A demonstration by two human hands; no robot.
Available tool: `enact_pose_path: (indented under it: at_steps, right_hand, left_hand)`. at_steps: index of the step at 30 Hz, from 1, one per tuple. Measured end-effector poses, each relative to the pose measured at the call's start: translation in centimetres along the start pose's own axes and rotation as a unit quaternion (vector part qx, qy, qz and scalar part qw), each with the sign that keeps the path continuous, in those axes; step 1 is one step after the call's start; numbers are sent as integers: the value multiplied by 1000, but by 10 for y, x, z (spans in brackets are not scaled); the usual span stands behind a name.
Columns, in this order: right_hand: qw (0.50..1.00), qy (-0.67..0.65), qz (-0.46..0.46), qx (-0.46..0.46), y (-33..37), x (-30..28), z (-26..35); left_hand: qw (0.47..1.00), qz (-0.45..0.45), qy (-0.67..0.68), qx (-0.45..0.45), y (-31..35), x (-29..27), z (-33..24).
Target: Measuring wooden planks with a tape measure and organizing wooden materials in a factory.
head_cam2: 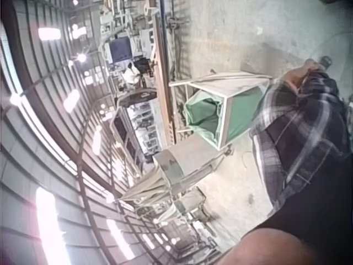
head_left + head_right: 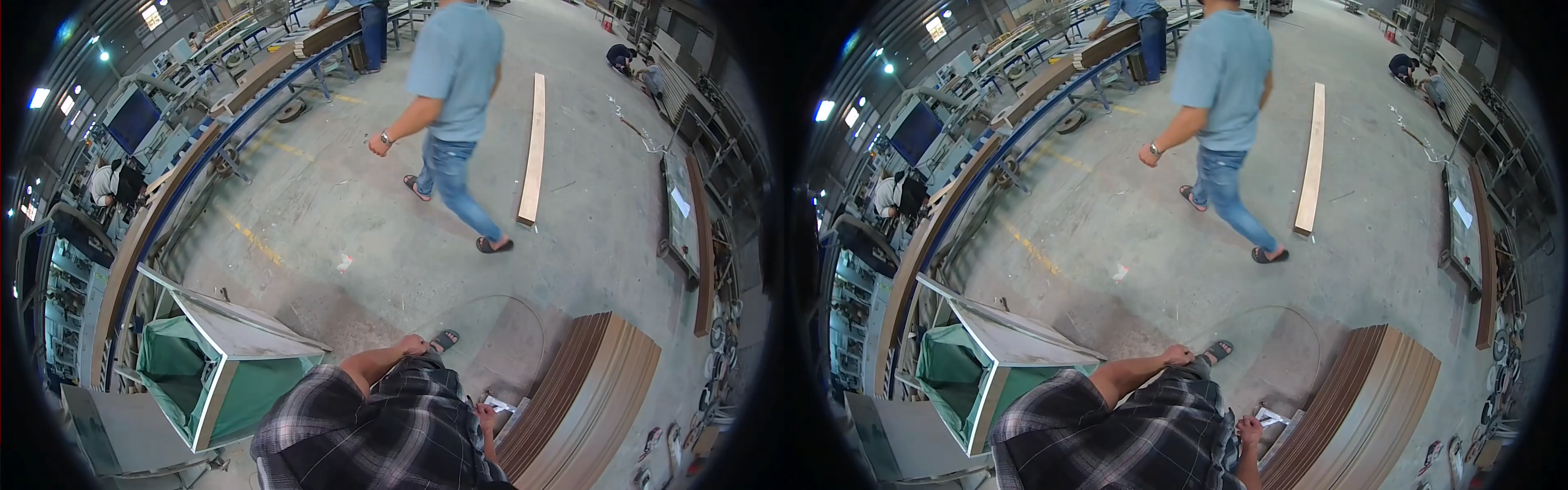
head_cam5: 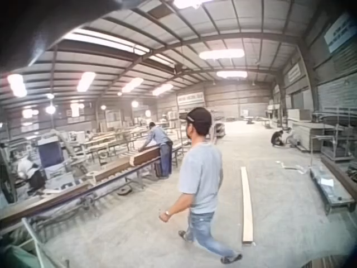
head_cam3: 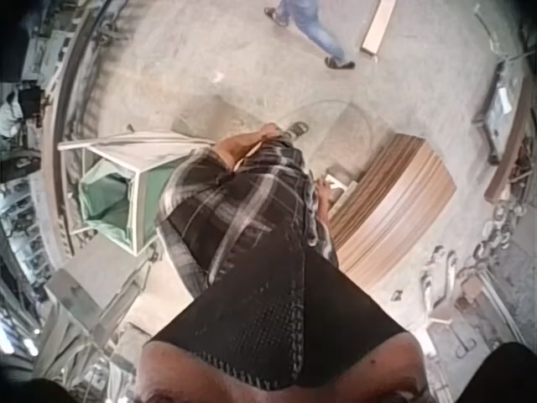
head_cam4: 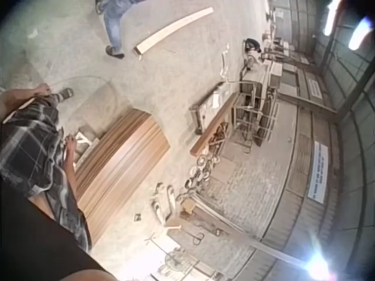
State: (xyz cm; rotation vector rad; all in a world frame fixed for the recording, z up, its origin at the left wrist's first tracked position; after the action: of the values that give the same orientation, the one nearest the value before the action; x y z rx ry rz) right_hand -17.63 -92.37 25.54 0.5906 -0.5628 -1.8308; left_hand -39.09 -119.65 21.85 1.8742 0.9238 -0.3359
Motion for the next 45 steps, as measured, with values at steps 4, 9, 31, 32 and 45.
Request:
enact_pose_path:
  at_steps: [4,9,31,32,45]
  right_hand:
    - [999,-21,-10,36,-4,-1,-6]
    - [1000,-17,4,7,-2,1,-5]
    - [997,-33,-34,62,-5,7,-19]
    - [998,-41,-10,39,-5,8,-19]
    - [997,-54,27,46,-20,19,-41]
  left_hand:
    - [1000,4,5,12,2,-3,-1]
    - [1000,6,15,16,6,-4,0]
    - [1000,-1,15,23,3,-3,6]
    - [1000,-1,15,21,3,-4,6]
    - [998,-17,57,-21,37,-10,37]
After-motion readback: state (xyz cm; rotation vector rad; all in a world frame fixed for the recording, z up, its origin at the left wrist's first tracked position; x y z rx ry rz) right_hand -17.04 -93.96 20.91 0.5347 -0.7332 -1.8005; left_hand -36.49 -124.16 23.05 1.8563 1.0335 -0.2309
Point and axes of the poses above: each hand's wrist, its own y-axis away from the middle knuckle, its own x-axis out of the palm, z = x × y, the point moved 1 cm from there along -y, towards the middle knuckle, and after that the axes turned 2 degrees about -y, right-handed, at the moved point
